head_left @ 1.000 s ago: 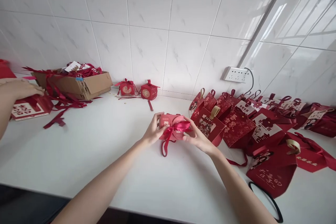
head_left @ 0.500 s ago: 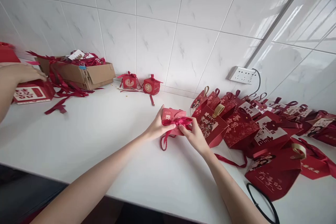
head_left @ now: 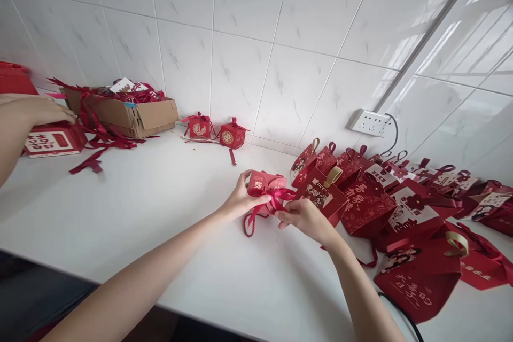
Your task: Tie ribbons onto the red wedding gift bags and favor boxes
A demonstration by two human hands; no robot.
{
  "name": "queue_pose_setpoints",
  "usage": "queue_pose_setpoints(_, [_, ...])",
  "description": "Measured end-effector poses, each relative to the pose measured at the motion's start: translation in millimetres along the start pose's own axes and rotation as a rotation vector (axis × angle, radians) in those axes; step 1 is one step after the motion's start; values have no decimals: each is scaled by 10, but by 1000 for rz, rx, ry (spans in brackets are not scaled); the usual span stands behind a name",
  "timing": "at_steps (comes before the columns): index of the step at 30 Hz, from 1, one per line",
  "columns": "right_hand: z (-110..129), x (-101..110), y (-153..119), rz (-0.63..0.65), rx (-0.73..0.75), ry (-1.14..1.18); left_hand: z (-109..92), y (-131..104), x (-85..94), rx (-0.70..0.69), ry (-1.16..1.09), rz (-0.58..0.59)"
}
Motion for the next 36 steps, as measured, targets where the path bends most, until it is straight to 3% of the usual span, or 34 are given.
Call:
queue_pose_setpoints(6, [92,-233,-56,194,71,165,4,-23,70,-25,136,-146])
queue_pose_setpoints(13, [8,-447,-26,316,16,272,22,-5,52,-60,42,-125])
queue_pose_setpoints(24, [24,-497,-98,458,12,162,-73,-56,52,-67,146,-202])
queue_pose_setpoints(28, [49,-689,-192,590,-22,130,-92,-41,125,-34,193,-262])
queue_pose_setpoints(30, [80,-800,-181,562,-39,204,-100,-35,183,-25,196,-314])
queue_pose_setpoints(34, [109,-934,-95,361,-86,270,-100,-32,259,-30,141,-391])
queue_pose_setpoints(36, [114,-986,-87,321,-117,277,-105,-42,283,-52,148,-432])
Point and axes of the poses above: each hand's wrist, its own y-axis towards the middle knuckle, its own x-axis out of the back of the hand, z = x × y, the point moved 8 cm from there along y, towards the middle knuckle, and after that the axes turned 2 degrees about -y, right-handed, at the moved point
